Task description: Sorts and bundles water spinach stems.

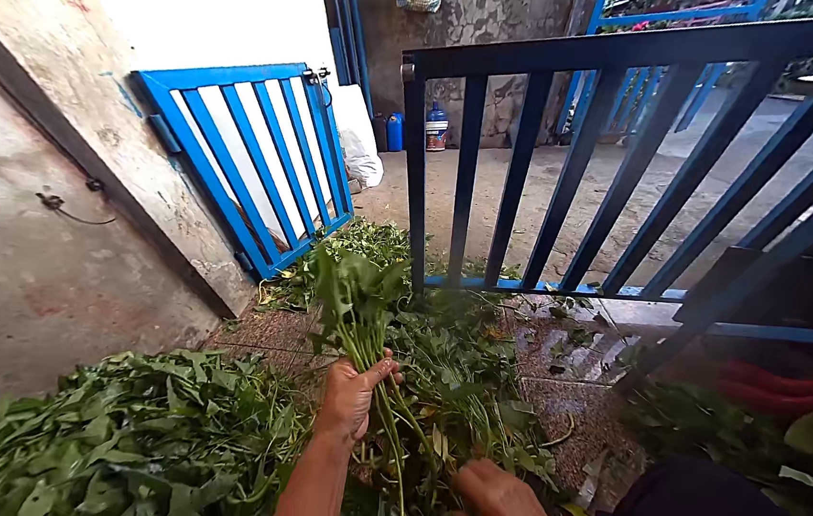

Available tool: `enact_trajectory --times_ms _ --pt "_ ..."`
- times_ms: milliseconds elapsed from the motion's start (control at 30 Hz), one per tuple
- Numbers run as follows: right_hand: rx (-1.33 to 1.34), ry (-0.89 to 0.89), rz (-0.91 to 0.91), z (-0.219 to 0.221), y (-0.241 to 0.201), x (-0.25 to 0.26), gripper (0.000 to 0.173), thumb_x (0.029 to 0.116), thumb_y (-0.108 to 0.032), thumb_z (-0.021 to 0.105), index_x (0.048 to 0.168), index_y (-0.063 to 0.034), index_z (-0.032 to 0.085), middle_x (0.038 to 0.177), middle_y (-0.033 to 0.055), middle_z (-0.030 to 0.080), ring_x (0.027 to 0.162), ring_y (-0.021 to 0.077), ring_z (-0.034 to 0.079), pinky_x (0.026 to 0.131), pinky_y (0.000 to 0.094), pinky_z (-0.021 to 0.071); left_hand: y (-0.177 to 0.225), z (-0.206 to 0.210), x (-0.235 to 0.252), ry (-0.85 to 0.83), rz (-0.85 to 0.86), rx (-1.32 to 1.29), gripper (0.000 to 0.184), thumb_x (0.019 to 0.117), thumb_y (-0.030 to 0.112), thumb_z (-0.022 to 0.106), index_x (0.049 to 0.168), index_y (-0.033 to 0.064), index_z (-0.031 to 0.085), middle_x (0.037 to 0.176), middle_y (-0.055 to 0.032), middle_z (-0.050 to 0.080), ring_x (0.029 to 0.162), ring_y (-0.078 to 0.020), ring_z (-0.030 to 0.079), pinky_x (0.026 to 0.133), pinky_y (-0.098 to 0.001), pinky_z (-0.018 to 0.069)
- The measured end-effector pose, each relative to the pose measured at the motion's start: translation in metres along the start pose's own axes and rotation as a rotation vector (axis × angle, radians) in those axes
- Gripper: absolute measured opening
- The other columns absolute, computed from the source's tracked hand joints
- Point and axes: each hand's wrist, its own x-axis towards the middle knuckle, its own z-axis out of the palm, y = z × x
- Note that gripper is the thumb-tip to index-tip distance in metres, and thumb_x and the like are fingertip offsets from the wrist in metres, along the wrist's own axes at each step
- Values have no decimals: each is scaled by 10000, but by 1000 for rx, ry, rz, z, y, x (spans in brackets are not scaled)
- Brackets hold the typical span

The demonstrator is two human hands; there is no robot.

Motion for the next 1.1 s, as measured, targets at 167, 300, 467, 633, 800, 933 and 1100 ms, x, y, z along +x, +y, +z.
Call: enact_trajectory --times_ms 167,300,467,633,800,933,1100 --pt "361 221 41 -1 -2 43 445 968 -383 646 1336 -133 647 1227 134 636 1165 295 607 979 529 519 -13 17 -11 -148 -51 -32 197 919 -113 664 1112 -103 626 910 -224 737 772 -309 749 739 -410 649" --pt "960 -57 63 6 6 61 238 1027 -285 582 1125 -76 639 982 39 656 917 135 636 831 339 537 -12 15 -9 -130 -83 -80 176 937 -110 640 1111 -108 615 885 -231 734 758 -315 747 737 -416 648" --pt "1139 -152 79 -7 10 57 283 1086 -316 469 1101 -76 617 966 59 688 905 136 648 830 309 528 -14 10 -4 -18 -132 -103 140 961 -81 622 1100 -99 624 866 -223 724 743 -304 738 726 -406 642" --pt "1023 -25 87 -9 -3 65 295 1086 -289 448 992 -76 630 855 35 638 799 129 633 757 306 543 -11 9 -4 -78 -275 -180 205 1045 54 559 1210 -68 554 891 -239 731 796 -343 754 778 -458 639" --pt "177 240 -58 23 -5 47 406 1050 -314 384 878 -49 640 800 97 636 810 244 659 773 482 521 -5 0 5 217 -115 -122 200 1033 85 592 1179 -45 549 785 -180 704 640 -282 718 622 -438 635" --pt "-299 262 -170 64 38 -4 279 980 -225 509 812 -62 661 825 119 688 862 310 701 870 533 535 24 -33 11 435 110 -99 152 1021 85 611 1121 -20 566 753 -117 706 606 -229 714 589 -394 638" --pt "-119 -556 392 73 84 -26 447 1058 -365 452 1276 -29 651 1309 299 613 1151 493 638 929 678 511 48 -54 6 555 227 -158 133 1019 56 605 1130 4 554 769 -104 722 633 -229 739 613 -400 656"
